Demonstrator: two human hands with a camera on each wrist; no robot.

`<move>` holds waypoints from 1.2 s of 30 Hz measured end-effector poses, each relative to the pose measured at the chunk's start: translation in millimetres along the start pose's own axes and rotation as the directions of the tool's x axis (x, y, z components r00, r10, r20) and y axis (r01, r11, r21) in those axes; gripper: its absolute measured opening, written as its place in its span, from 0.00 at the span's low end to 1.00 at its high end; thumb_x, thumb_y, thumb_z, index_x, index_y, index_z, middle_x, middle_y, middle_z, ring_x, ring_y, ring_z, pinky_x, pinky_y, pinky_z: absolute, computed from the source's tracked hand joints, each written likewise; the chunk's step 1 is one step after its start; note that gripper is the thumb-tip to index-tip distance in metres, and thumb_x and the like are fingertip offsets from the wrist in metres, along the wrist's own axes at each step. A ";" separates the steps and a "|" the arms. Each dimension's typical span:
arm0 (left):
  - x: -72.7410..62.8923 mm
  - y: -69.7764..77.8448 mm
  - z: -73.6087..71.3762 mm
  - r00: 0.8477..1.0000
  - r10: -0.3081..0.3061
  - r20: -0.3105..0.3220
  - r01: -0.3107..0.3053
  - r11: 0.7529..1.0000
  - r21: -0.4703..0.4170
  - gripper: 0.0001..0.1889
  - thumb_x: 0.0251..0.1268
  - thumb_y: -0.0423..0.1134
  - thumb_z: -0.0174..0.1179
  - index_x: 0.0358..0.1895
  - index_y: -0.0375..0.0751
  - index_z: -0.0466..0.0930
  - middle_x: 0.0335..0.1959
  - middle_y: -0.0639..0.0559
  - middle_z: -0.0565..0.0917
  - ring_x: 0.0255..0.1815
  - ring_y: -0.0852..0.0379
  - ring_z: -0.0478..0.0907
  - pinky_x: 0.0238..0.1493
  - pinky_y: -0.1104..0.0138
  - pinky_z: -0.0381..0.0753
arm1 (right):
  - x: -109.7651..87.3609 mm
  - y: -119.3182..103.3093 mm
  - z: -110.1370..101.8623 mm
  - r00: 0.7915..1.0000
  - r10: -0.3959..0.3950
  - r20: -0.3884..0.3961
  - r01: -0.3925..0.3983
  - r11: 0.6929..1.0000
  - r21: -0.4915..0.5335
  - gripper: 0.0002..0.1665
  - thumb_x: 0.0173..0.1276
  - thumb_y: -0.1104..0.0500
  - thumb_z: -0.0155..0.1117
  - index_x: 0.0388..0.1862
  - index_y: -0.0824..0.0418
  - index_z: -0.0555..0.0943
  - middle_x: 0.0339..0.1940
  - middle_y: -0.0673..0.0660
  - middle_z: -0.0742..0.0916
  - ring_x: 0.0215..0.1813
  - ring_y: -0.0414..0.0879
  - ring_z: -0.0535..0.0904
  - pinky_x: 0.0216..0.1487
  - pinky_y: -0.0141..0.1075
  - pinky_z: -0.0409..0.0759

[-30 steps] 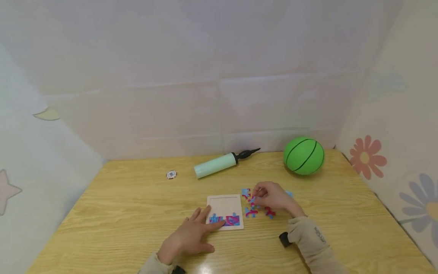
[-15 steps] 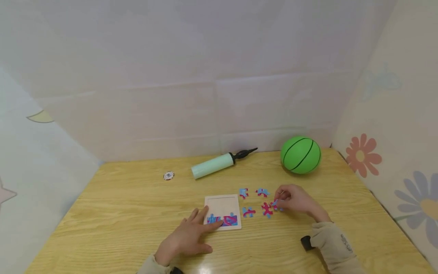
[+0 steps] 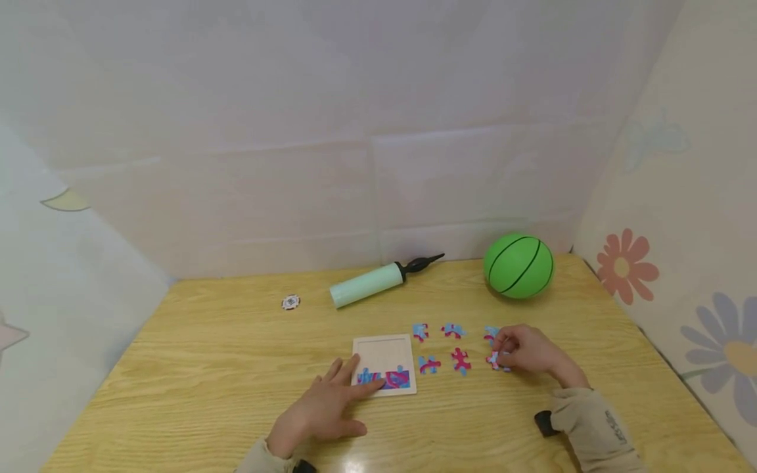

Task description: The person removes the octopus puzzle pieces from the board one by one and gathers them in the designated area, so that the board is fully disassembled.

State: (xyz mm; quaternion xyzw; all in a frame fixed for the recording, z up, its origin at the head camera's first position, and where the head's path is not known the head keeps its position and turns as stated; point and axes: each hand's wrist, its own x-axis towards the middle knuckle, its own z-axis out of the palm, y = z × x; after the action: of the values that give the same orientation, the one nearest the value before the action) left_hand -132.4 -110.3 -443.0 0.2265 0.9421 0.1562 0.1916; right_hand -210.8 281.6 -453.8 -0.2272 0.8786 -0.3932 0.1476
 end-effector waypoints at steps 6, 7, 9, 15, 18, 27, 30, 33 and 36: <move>-0.4 -0.3 0.4 1.000 0.007 -0.008 -0.007 1.000 -0.019 0.35 0.56 0.54 0.67 0.69 0.71 0.65 0.76 0.38 0.49 0.73 0.30 0.47 0.61 0.33 0.56 | -1.3 -3.9 0.2 0.999 0.018 -0.037 -0.022 0.995 -0.097 0.07 0.57 0.66 0.68 0.34 0.63 0.80 0.30 0.51 0.84 0.33 0.38 0.76 0.32 0.32 0.74; -0.4 -0.5 0.5 1.000 0.011 -0.011 -0.011 1.000 -0.018 0.35 0.56 0.54 0.67 0.69 0.71 0.65 0.76 0.38 0.49 0.73 0.30 0.47 0.61 0.32 0.56 | -1.7 -4.7 0.6 0.999 0.012 -0.039 -0.016 0.994 -0.108 0.07 0.56 0.66 0.68 0.34 0.63 0.80 0.30 0.50 0.83 0.32 0.37 0.76 0.31 0.32 0.74; -0.7 -0.6 0.6 1.000 0.013 -0.014 -0.013 1.000 -0.018 0.35 0.56 0.54 0.67 0.69 0.71 0.65 0.76 0.38 0.49 0.73 0.30 0.47 0.60 0.32 0.56 | -2.4 -5.5 1.3 0.999 0.006 -0.044 -0.011 0.992 -0.123 0.07 0.55 0.66 0.68 0.33 0.63 0.80 0.29 0.50 0.82 0.31 0.37 0.74 0.30 0.32 0.74; -1.8 -0.6 0.7 1.000 0.004 -0.026 -0.005 0.999 -0.036 0.35 0.55 0.53 0.68 0.68 0.70 0.67 0.76 0.38 0.50 0.73 0.31 0.48 0.60 0.32 0.56 | -2.4 -4.5 4.9 0.998 0.036 -0.055 -0.044 0.986 -0.159 0.07 0.54 0.66 0.69 0.31 0.60 0.79 0.27 0.48 0.78 0.30 0.37 0.70 0.30 0.32 0.71; -2.1 0.5 0.0 0.999 0.000 -0.034 -0.001 0.999 -0.051 0.35 0.54 0.52 0.69 0.68 0.69 0.68 0.76 0.38 0.51 0.73 0.30 0.47 0.60 0.32 0.56 | -2.4 -5.0 4.8 0.998 0.036 -0.052 -0.044 0.986 -0.160 0.06 0.56 0.66 0.69 0.31 0.60 0.79 0.27 0.49 0.78 0.30 0.37 0.71 0.30 0.32 0.71; -2.2 4.4 0.6 0.998 -0.015 -0.054 0.010 0.997 -0.076 0.35 0.54 0.50 0.69 0.68 0.67 0.68 0.75 0.34 0.47 0.73 0.30 0.46 0.59 0.30 0.53 | 3.4 -17.7 4.5 0.991 -0.018 -0.133 -0.013 0.974 -0.224 0.06 0.63 0.59 0.67 0.29 0.57 0.79 0.28 0.46 0.81 0.32 0.37 0.75 0.32 0.33 0.74; -5.0 6.3 3.1 0.999 -0.035 -0.037 0.032 0.996 -0.079 0.35 0.56 0.50 0.68 0.69 0.68 0.67 0.75 0.32 0.46 0.74 0.30 0.44 0.60 0.29 0.51 | 10.9 -28.1 9.7 0.990 -0.038 -0.134 0.010 0.979 -0.203 0.04 0.65 0.59 0.66 0.30 0.57 0.80 0.28 0.46 0.81 0.33 0.36 0.76 0.34 0.33 0.76; -9.1 8.5 4.9 0.998 -0.054 -0.018 0.052 0.996 -0.075 0.35 0.59 0.53 0.65 0.70 0.69 0.63 0.75 0.31 0.46 0.74 0.31 0.42 0.60 0.29 0.49 | 20.5 -40.0 17.3 0.991 -0.065 -0.116 0.044 0.983 -0.178 0.04 0.66 0.59 0.65 0.32 0.58 0.80 0.29 0.47 0.81 0.32 0.37 0.76 0.32 0.33 0.77; -13.0 8.8 5.5 0.997 -0.070 -0.014 0.069 0.995 -0.067 0.35 0.59 0.56 0.63 0.71 0.69 0.62 0.75 0.32 0.45 0.75 0.32 0.41 0.61 0.30 0.48 | 31.7 -51.5 27.1 0.994 -0.077 -0.079 0.066 0.988 -0.137 0.04 0.66 0.60 0.65 0.33 0.59 0.80 0.30 0.48 0.81 0.31 0.37 0.76 0.29 0.33 0.77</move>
State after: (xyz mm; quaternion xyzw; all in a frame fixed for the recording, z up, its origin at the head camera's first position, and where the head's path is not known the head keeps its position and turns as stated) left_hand -116.1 -108.0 -440.7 0.1857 0.9453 0.1825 0.1964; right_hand -211.5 218.1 -434.9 -0.2513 0.8997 -0.3476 0.0805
